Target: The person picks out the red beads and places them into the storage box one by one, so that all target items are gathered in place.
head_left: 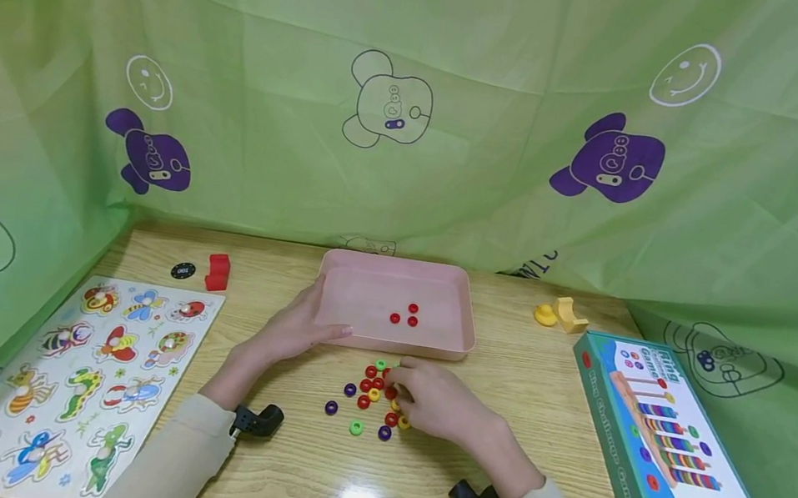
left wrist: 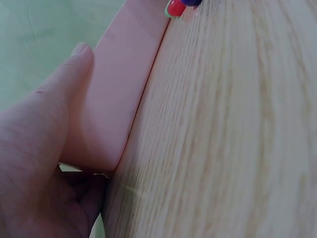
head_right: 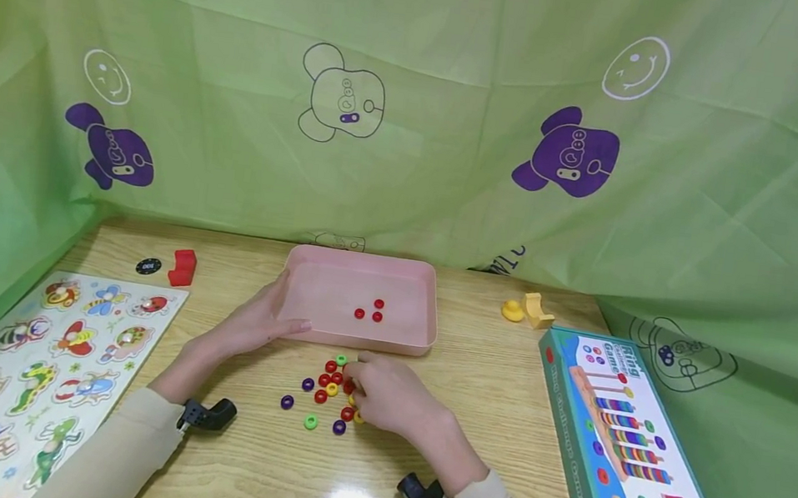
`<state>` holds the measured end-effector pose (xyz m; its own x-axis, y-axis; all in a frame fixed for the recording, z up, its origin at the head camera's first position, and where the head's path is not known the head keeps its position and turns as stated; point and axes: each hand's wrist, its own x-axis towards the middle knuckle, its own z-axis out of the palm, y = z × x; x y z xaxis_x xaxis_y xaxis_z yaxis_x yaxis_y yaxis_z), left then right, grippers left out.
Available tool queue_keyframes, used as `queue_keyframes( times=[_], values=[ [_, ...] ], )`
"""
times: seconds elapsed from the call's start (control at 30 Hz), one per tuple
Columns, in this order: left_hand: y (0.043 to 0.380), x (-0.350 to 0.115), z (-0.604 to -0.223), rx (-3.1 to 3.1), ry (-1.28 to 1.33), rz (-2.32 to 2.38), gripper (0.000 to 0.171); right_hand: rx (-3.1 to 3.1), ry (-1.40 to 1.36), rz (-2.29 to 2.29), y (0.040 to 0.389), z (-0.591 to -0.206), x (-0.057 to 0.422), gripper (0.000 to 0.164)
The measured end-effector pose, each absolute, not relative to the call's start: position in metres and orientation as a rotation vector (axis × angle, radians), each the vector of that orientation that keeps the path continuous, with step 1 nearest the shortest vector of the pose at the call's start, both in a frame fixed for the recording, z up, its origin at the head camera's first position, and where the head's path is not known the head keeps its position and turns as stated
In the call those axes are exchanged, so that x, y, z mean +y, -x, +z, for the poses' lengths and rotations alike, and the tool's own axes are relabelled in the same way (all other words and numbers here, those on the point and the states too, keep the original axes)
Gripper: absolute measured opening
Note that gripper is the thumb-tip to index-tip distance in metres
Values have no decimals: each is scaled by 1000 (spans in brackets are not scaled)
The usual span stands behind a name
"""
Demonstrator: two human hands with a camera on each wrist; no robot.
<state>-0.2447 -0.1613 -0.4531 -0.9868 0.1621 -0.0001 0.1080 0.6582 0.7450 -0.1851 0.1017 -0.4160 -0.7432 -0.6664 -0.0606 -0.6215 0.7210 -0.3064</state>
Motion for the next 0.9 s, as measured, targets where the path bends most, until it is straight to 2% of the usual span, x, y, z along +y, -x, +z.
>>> queue_keyframes(
  times=[0.4, 0.5, 0.73, 0.9],
  values=[
    [245, -161, -453, 2808, -227, 1237, 110, 2818, 1093, -459, 194, -416, 103, 14],
    [244, -161, -452, 2811, -236, 1243, 110, 2787, 1091, -483, 196, -414, 102, 15],
    [245, -160, -451, 2816, -254, 1242, 109, 2633, 1022, -521, 192, -403, 99, 29],
    [245, -161, -451, 2810, -253, 1224, 109, 2606, 1025, -498, 188, -403, 94, 25]
  ],
)
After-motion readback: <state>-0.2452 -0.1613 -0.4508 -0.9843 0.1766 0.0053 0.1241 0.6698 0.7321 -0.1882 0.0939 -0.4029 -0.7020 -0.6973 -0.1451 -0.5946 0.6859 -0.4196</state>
